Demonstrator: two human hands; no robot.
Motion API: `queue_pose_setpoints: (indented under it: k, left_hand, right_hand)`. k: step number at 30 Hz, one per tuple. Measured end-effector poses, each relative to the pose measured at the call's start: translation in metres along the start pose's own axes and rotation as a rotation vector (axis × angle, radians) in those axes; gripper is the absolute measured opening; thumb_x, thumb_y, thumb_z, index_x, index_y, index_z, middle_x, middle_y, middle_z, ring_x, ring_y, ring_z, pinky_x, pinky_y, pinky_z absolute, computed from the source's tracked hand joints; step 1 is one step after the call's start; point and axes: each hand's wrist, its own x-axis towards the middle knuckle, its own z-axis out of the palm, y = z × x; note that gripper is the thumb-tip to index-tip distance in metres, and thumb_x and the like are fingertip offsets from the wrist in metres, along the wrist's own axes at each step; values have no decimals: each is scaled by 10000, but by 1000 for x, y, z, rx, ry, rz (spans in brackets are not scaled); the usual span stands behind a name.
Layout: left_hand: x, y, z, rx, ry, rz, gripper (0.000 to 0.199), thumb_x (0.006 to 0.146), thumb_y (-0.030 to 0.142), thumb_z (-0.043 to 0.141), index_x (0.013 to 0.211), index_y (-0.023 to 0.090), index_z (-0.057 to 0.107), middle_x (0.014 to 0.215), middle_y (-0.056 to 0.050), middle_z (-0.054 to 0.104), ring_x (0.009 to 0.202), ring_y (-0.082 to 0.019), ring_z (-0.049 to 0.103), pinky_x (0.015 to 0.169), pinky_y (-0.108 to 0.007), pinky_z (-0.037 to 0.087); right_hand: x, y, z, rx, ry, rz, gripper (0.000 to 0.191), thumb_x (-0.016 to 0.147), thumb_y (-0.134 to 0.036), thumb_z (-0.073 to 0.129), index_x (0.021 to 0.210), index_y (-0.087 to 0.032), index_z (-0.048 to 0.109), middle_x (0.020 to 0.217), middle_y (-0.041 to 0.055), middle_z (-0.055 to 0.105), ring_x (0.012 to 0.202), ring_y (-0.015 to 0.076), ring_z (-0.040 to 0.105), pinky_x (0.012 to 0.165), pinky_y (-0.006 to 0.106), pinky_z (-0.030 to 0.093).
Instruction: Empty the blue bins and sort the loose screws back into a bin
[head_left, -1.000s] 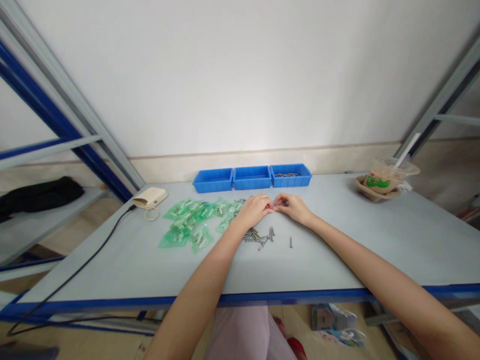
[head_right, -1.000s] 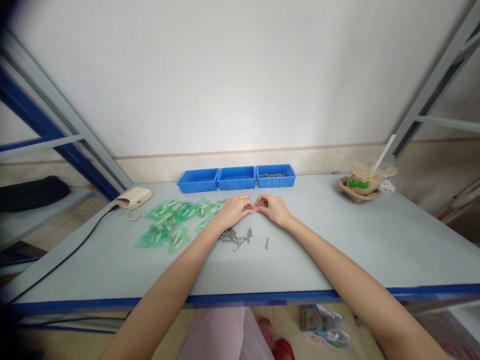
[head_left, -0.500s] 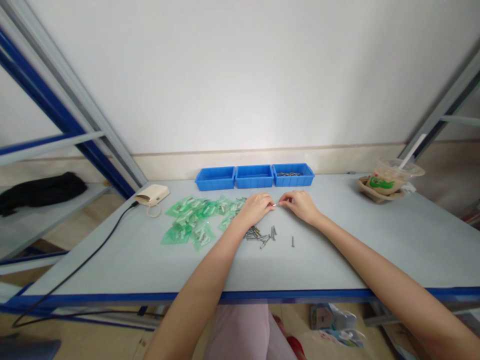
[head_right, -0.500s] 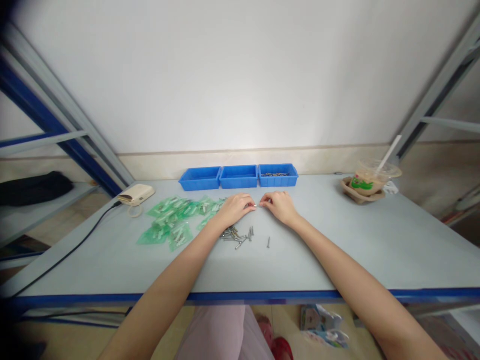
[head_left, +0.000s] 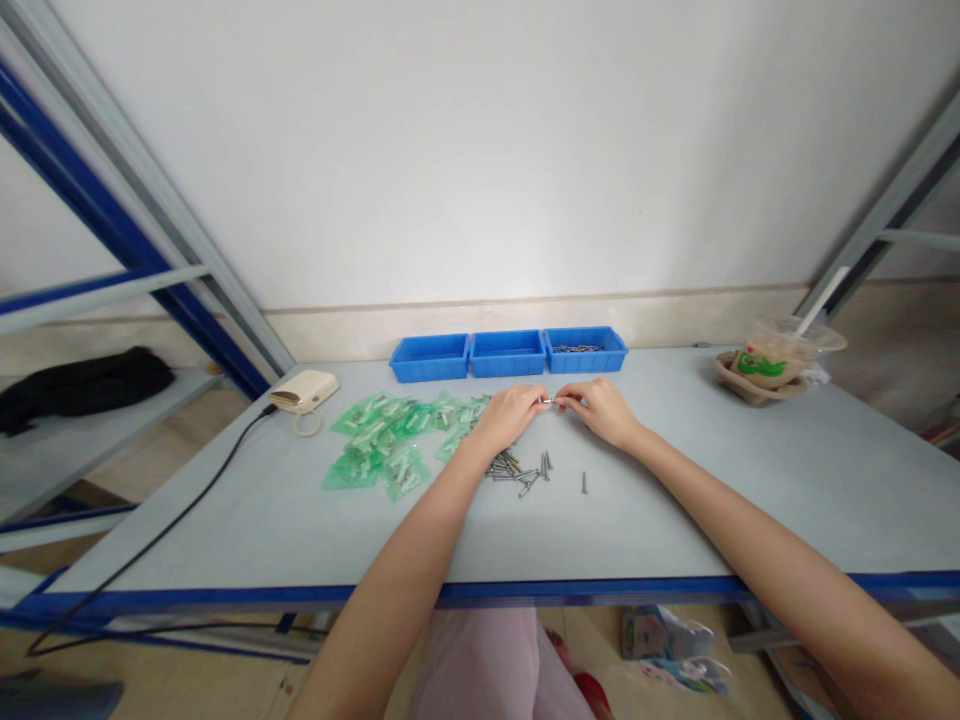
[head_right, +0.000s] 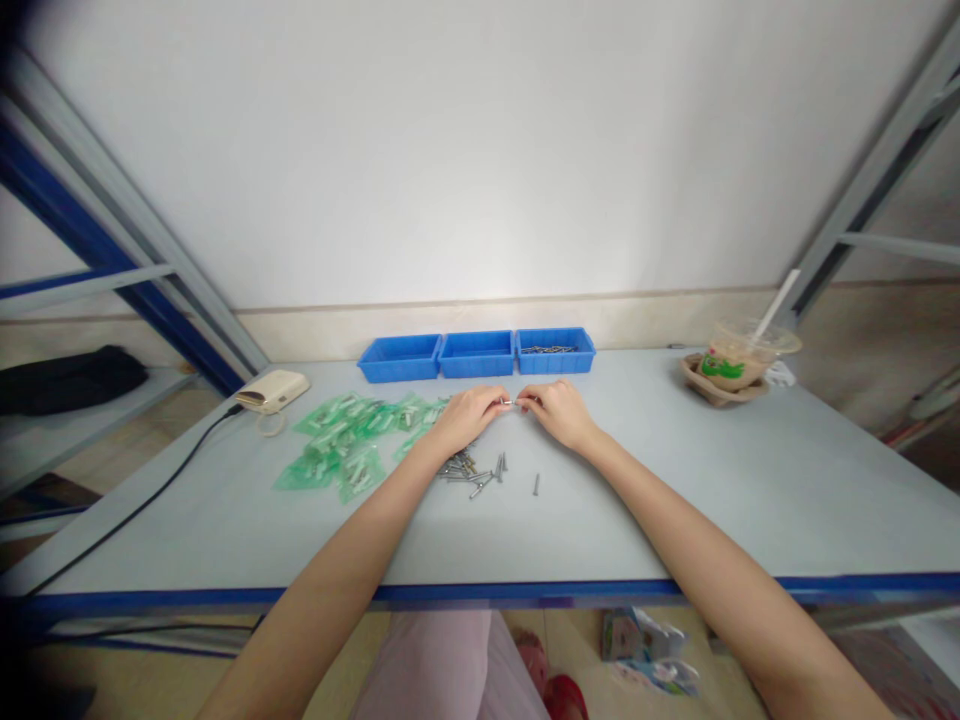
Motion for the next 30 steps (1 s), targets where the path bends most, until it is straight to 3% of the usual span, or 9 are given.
queue_pose_setpoints:
  k: [4, 8, 13, 19, 24, 30]
  left_hand:
    - [-1, 1, -3, 18, -9, -25, 269, 923, 276, 349, 945, 200, 606, 879, -39, 637, 839, -177, 584, 730, -257, 420]
    - [0, 4, -4, -7, -37, -48, 271, 917, 310, 362, 943, 199, 608, 852, -40, 639, 816, -179, 588, 727, -258, 420]
    - [1, 5, -4, -50, -41, -78, 225, 901, 299, 405, 949, 206, 604, 810, -27, 639, 795, -173, 589, 709, -246, 411]
    - [1, 5, -7, -34, -52, -49, 296, 918, 291, 350, 847, 203, 623, 763, -24, 639, 753, -174, 588, 674, -241, 400]
    - [1, 9, -8, -67, -43, -79, 261, 914, 309, 371, 963, 212, 608, 764, -13, 642, 738, -156, 588, 682, -228, 397]
    - [2, 8, -8, -114, -52, -115, 269, 914, 298, 371, 872, 193, 614, 620, 6, 613, 645, -147, 576, 650, -229, 388]
  right_hand:
    - [0, 0, 0, 135, 7, -2, 133, 846, -238, 521, 935, -194, 611, 737, 5, 691, 688, 151, 610, 683, 248, 389]
    - [0, 0, -3, 228, -9, -36, 102, 848, -214, 493, 826, -175, 584, 714, 15, 675, 692, 147, 606, 692, 246, 400]
    - [0, 0, -4, 207, -31, -13, 186, 887, -257, 421, 838, -177, 582, 712, 18, 675, 642, 144, 583, 671, 253, 394]
    - [-1, 1, -3, 188, -20, -14, 127, 854, -267, 507, 856, -181, 600, 731, 16, 684, 677, 149, 597, 673, 246, 386]
    - [-1, 4, -2, 69, -15, -6, 194, 863, -293, 500, 808, -199, 661, 805, 22, 697, 708, 156, 597, 654, 244, 371]
    - [-1, 2, -1, 68, -19, -14, 220, 861, -341, 501, 915, -215, 673, 861, 26, 699, 684, 149, 595, 637, 241, 379]
